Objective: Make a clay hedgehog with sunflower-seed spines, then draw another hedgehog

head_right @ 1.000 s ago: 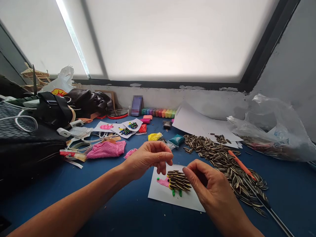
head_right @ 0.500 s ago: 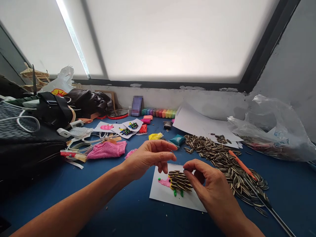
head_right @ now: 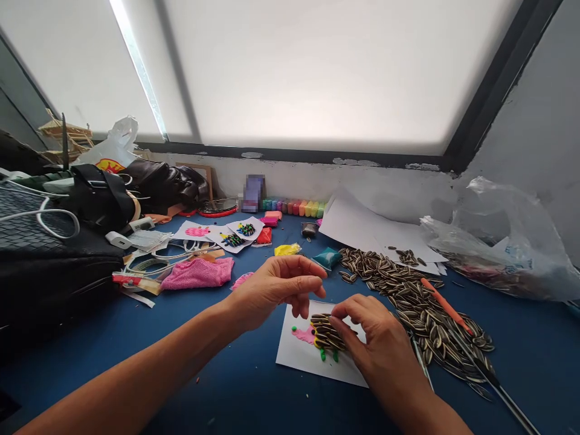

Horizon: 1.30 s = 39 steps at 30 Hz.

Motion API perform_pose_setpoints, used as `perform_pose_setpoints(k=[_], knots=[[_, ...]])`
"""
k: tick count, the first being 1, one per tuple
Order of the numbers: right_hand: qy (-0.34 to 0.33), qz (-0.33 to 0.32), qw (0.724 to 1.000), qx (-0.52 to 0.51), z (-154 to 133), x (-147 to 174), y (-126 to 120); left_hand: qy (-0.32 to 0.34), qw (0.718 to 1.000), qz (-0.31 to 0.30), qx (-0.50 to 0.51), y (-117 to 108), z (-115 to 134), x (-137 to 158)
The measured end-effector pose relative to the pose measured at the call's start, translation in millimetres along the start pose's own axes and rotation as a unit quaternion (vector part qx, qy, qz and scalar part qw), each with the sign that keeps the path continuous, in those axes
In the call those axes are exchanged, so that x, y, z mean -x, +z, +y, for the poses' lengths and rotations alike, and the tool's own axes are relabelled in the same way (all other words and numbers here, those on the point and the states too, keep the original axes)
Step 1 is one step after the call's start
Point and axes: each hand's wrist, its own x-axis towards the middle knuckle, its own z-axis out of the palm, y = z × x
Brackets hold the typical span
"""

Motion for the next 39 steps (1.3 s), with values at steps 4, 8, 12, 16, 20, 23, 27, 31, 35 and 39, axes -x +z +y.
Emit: perform_pose_setpoints(k=[4, 8, 12, 16, 20, 23, 27, 31, 35, 39], knots=[[-0.036, 0.010, 0.999, 0.027, 4.5, -1.8, 3.7, -0.006, 1.000, 0.002, -0.002, 1.3, 1.3, 0.6], [-0.047, 0.013, 0.998, 0.043, 6.6, -2.3, 7.3, -0.003, 1.000, -0.003, 0.006, 1.8, 1.3, 0.7], [-0.048, 0.003, 0.997, 0.053, 7.3, -2.2, 8.7, 0.000, 1.000, -0.008, 0.015, 1.3, 1.1, 0.4], [-0.046, -0.001, 0.997, 0.056, 7.1, -2.1, 7.4, -0.002, 1.000, -0.010, 0.014, 1.3, 1.7, 0.9], [-0.050, 0.009, 0.998, 0.044, 8.1, -1.9, 6.9, -0.003, 1.000, -0.006, 0.006, 1.5, 1.7, 1.2], [-0.052, 0.006, 0.998, 0.037, 9.8, -1.5, 7.3, -0.007, 1.000, -0.004, 0.002, 1.6, 1.7, 1.1], [-0.049, 0.003, 0.998, 0.040, 10.1, -0.9, 6.9, -0.008, 1.000, -0.003, 0.001, 1.4, 2.1, 0.4], [-0.049, 0.001, 0.998, 0.040, 8.8, -1.5, 6.9, -0.005, 1.000, -0.006, 0.004, 1.5, 2.3, 0.4], [-0.053, 0.004, 0.998, 0.038, 7.3, -2.2, 6.2, -0.004, 1.000, -0.009, 0.003, 2.4, 2.5, 1.6], [-0.056, 0.017, 0.997, 0.041, 6.5, -2.2, 4.3, -0.003, 1.000, -0.010, 0.005, 1.5, 1.8, 1.9]])
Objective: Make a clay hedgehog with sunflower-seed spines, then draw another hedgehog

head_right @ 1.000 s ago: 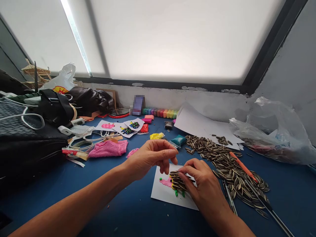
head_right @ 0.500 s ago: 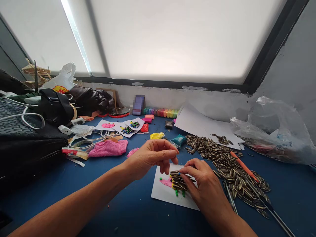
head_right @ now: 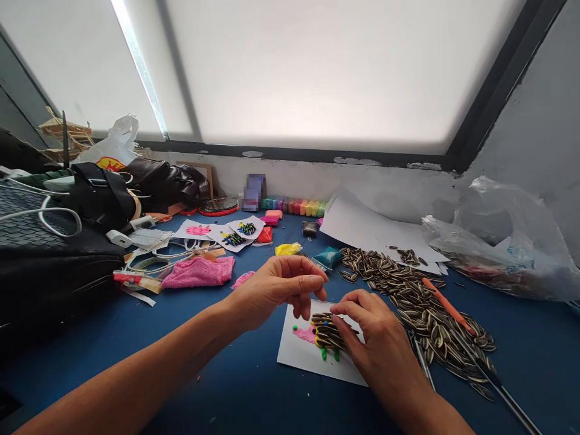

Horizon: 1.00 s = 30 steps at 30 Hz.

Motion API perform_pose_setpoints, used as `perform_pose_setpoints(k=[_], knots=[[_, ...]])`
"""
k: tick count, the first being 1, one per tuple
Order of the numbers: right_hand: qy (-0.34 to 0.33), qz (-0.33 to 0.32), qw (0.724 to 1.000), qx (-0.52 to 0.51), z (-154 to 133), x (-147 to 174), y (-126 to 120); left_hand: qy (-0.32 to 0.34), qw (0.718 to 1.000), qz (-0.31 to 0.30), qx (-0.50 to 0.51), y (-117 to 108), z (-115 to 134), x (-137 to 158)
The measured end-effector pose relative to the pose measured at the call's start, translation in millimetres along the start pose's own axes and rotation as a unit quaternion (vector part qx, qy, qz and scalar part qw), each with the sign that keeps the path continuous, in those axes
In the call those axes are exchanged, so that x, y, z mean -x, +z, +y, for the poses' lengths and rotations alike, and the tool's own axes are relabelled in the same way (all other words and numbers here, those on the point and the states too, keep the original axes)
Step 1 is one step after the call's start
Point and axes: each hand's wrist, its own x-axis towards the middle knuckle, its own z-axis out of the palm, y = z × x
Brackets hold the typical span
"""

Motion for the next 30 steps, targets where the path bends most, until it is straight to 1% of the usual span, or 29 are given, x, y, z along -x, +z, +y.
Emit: perform_pose_setpoints(k=[4, 7, 11, 14, 17, 20, 24, 27, 30], knots=[[0.004, 0.006, 1.000, -0.001, -0.4, 0.1, -1.4, 0.003, 1.000, -0.003, -0.006, -1.8, -1.4, -0.6], [0.013, 0.016, 0.999, -0.026, -2.5, 0.1, -4.4, -0.001, 1.000, 0.004, -0.022, -1.4, -2.0, -1.7], [0.021, 0.073, 0.994, -0.083, -7.5, 1.5, -11.5, -0.019, 0.998, 0.029, -0.054, 0.1, -4.0, -3.8], [-0.004, 0.106, 0.990, -0.089, -11.5, 3.3, -15.3, -0.033, 0.996, 0.039, -0.077, 2.1, -6.6, -3.5], [-0.030, 0.109, 0.989, -0.090, -15.2, 3.9, -16.1, -0.060, 0.994, 0.033, -0.086, 6.6, -8.4, -1.5], [-0.045, 0.095, 0.988, -0.109, -17.4, 3.0, -15.9, -0.083, 0.992, 0.015, -0.098, 12.1, -9.1, 0.3], [-0.053, 0.076, 0.988, -0.127, -17.0, 2.6, -16.8, -0.088, 0.992, -0.012, -0.092, 14.1, -10.4, 0.5], [-0.057, 0.080, 0.988, -0.115, -14.0, 4.3, -17.8, -0.090, 0.993, -0.030, -0.064, 12.2, -11.8, 0.2], [-0.073, 0.094, 0.988, -0.096, -10.2, 6.4, -17.6, -0.089, 0.994, -0.031, -0.053, 11.3, -12.2, 0.5]])
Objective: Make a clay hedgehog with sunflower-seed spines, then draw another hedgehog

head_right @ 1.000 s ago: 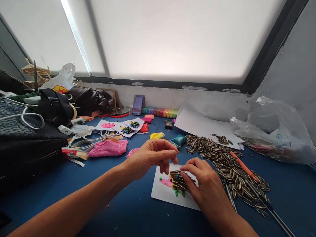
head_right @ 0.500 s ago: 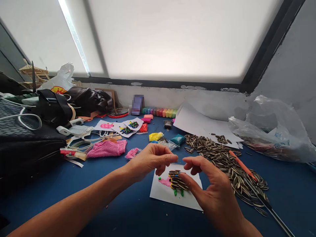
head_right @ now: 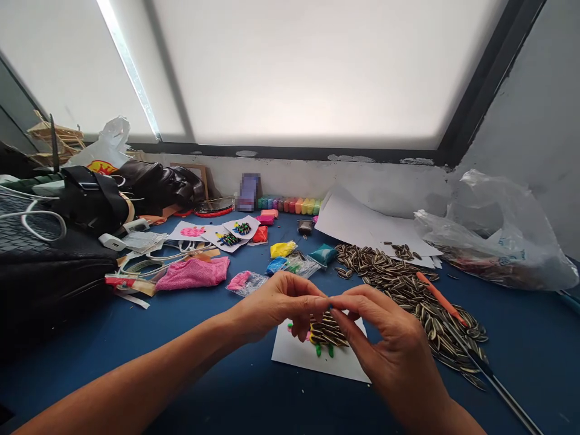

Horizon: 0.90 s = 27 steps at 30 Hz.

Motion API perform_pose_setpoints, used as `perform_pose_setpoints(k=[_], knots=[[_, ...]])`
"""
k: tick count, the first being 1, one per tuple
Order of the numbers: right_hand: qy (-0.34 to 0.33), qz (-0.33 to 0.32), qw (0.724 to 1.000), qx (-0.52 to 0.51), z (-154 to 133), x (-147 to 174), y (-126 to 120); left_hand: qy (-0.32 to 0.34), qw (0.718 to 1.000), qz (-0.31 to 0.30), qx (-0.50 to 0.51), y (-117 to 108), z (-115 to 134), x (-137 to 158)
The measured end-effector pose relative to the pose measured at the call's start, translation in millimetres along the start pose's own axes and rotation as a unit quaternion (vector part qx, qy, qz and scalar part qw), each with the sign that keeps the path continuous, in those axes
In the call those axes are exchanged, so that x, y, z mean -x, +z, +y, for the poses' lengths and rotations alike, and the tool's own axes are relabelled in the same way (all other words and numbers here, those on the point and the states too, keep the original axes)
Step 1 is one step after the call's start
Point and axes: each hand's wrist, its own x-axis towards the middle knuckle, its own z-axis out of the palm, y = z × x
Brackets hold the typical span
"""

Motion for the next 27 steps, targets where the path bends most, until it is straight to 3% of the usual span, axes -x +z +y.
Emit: perform_pose_setpoints(k=[9, 15, 19, 22, 27], knots=[[-0.057, 0.012, 0.996, 0.072, -4.1, -1.6, 1.2, -0.011, 1.000, 0.006, -0.016, 2.9, 0.1, -0.5], [-0.079, 0.021, 0.985, 0.152, -8.4, -1.5, 4.0, 0.005, 0.994, 0.026, -0.109, 7.3, -5.0, -0.2], [0.012, 0.052, 0.985, 0.162, -6.1, -5.3, -6.4, 0.018, 0.992, 0.021, -0.123, 5.3, 0.4, 1.7], [0.102, 0.071, 0.989, 0.085, -4.4, -8.5, -14.1, 0.021, 0.998, -0.004, -0.062, 0.3, 4.7, 1.6], [0.186, -0.049, 0.981, -0.027, -6.4, -5.9, -12.2, 0.031, 0.999, -0.013, 0.021, -5.4, 4.8, 0.0]])
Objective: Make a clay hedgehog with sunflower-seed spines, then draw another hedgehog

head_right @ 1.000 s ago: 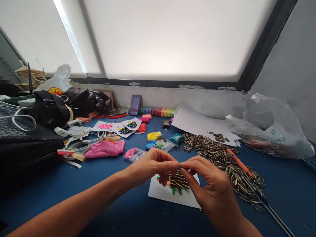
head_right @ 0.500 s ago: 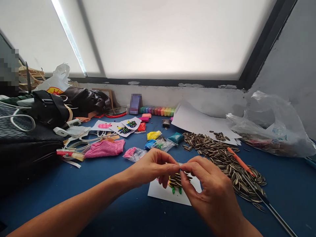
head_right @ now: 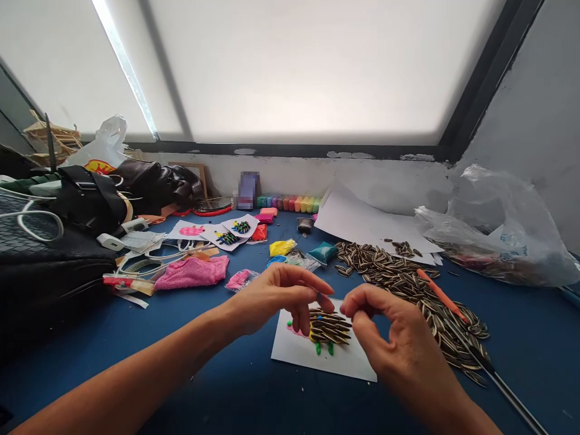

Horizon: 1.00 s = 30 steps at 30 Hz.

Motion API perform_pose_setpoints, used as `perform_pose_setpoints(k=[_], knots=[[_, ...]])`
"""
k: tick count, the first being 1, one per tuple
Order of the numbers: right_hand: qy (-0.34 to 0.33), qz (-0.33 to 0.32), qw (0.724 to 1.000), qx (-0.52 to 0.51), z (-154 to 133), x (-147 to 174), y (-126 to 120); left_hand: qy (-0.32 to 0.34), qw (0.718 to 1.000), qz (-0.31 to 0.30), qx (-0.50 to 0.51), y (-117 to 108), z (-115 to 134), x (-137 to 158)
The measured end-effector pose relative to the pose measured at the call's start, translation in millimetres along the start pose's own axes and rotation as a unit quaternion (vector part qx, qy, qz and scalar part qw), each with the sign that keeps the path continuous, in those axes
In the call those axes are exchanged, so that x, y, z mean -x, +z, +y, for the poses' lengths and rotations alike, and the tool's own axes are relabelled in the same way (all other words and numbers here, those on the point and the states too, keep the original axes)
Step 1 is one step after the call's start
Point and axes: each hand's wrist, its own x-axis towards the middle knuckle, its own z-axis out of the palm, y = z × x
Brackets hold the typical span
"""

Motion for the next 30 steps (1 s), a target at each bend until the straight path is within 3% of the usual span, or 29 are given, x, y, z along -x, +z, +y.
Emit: perform_pose_setpoints(k=[2, 6, 11, 20, 30], knots=[[0.036, -0.047, 0.998, -0.013, 0.5, 1.9, 2.2, 0.015, 0.999, -0.002, 0.028, -2.2, -0.7, -0.9], [0.055, -0.070, 0.996, -0.027, 4.1, 1.4, 2.4, 0.026, 0.994, -0.004, 0.103, -9.0, 0.6, -2.6], [0.114, -0.114, 0.984, -0.071, 6.9, -2.8, 0.3, 0.041, 0.994, 0.014, 0.098, -13.4, 4.1, -2.2], [0.036, -0.033, 0.999, 0.019, 9.7, -3.2, 1.7, 0.066, 0.995, 0.064, 0.035, -11.2, 6.2, -2.0], [0.010, -0.029, 0.999, 0.037, 9.2, -3.2, 3.7, 0.032, 0.999, 0.033, 0.022, -8.8, 5.4, -0.5]])
